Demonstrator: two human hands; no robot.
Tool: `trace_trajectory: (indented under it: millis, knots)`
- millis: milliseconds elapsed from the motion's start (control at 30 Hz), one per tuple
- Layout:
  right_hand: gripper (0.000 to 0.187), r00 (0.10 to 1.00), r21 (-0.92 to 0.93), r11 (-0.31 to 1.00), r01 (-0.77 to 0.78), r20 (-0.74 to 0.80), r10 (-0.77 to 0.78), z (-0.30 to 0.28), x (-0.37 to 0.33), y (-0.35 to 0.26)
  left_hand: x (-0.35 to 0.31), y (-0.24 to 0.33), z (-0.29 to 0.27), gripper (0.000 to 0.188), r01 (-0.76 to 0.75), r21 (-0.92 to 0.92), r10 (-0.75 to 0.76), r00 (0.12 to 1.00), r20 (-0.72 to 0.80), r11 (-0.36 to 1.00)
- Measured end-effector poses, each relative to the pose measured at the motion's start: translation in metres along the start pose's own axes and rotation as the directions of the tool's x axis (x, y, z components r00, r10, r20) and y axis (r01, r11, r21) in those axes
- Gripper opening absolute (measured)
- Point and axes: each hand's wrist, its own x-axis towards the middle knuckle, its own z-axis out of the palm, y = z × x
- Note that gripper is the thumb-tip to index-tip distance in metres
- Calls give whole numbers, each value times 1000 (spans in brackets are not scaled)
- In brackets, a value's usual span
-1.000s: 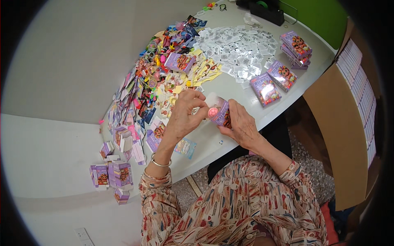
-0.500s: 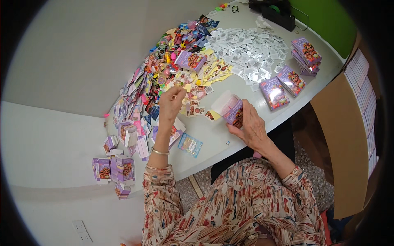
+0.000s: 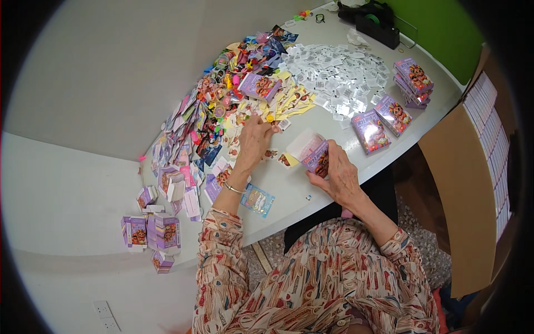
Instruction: Labeling small purple boxes with stickers and organizing them into a larger shipping carton.
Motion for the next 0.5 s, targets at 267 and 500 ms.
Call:
trace_trajectory:
  millis: [267, 500]
  knots:
    - [87, 1000, 3, 1000, -22, 8, 22, -1, 1, 2, 18, 30, -63, 13, 196, -539, -248, 968, -25, 819]
    - [87, 1000, -5, 1000, -6, 7, 6, -1, 1, -1, 24, 6, -59, 12, -36, 334, 104, 977, -187, 942]
